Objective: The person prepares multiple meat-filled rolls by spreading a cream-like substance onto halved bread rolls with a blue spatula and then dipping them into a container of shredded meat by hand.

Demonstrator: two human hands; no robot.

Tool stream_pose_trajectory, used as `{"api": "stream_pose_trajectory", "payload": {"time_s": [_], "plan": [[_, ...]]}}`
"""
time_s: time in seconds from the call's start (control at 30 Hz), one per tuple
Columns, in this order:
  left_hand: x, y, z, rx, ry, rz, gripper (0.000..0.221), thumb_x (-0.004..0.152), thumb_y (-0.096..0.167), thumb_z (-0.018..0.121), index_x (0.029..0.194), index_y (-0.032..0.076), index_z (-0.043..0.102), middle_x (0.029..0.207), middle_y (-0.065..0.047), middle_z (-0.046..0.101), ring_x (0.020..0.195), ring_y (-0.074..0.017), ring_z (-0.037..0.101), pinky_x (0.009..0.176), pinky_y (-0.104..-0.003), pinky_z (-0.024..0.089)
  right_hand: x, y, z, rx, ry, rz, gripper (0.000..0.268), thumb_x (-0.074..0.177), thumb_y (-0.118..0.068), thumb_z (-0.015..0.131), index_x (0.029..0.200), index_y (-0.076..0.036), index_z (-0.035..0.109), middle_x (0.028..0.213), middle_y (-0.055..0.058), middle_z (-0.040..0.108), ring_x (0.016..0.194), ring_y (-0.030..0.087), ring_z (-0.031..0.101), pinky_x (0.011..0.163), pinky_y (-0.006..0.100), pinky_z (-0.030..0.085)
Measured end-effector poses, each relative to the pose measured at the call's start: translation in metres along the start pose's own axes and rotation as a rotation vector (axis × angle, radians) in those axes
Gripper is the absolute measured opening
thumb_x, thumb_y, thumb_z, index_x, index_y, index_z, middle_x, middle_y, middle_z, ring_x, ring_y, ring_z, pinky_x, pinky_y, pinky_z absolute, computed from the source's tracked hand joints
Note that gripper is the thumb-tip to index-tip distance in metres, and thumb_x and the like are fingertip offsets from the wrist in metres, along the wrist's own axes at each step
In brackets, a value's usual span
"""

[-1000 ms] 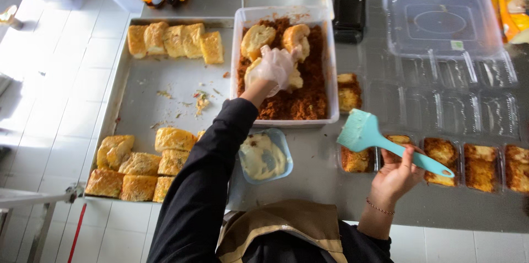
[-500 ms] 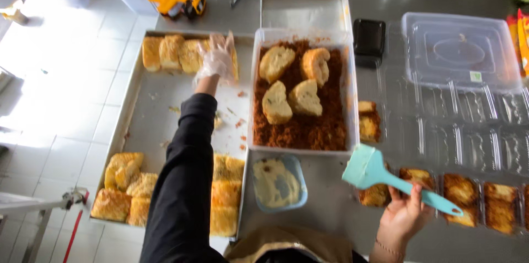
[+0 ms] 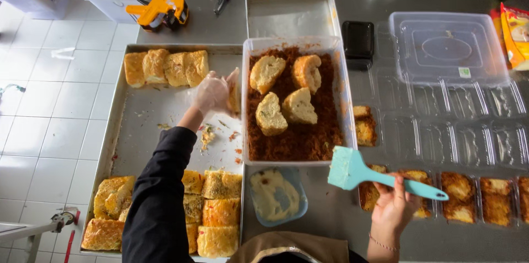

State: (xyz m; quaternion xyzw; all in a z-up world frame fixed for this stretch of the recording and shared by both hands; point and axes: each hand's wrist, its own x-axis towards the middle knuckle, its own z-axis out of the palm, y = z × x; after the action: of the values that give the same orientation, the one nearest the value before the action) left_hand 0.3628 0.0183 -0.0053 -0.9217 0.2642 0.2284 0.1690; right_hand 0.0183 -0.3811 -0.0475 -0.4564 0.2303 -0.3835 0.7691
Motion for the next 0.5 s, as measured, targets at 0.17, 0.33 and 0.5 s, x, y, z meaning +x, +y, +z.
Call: {"api": "stream_pose_trajectory", "payload": {"time_s": [0.17,0.33,0.5], "plan": [[0.003,0.009,0.005,-0.270,0.188,-0.052,0.145,0.058,0.069,0.096,0.156,0.007,0.009,0.136,-0.028,0.044,0.119,-0.0398,0.055,0.101,-0.043,0.045,-0.017,-0.006,0.019,0.083,-0.155,0.016,0.005,0.106,-0.003,0.062,0.107,-0.001,0.066,0.099,0.011,0.068,0.089,0.021,0.070,0.077,0.038,0.066],[-0.035,0.016,0.022,-1.013,0.532,-0.281,0.099,0.068,0.037,0.092,0.146,0.014,0.035,0.133,-0.013,0.056,0.119,-0.0258,0.061,0.097,-0.037,0.058,-0.030,-0.022,0.005,0.051,-0.138,0.040,0.004,0.106,-0.004,0.062,0.107,-0.002,0.064,0.098,0.010,0.067,0.089,0.019,0.070,0.075,0.035,0.066],[-0.098,0.018,0.033,-2.477,0.848,-0.063,0.094,0.071,0.016,0.086,0.150,0.013,0.035,0.133,-0.016,0.056,0.125,-0.0331,0.061,0.103,-0.046,0.058,-0.038,-0.015,-0.007,-0.040,-0.164,0.038,0.005,0.105,-0.003,0.063,0.104,0.001,0.064,0.097,0.013,0.068,0.086,0.022,0.071,0.073,0.035,0.067]]}}
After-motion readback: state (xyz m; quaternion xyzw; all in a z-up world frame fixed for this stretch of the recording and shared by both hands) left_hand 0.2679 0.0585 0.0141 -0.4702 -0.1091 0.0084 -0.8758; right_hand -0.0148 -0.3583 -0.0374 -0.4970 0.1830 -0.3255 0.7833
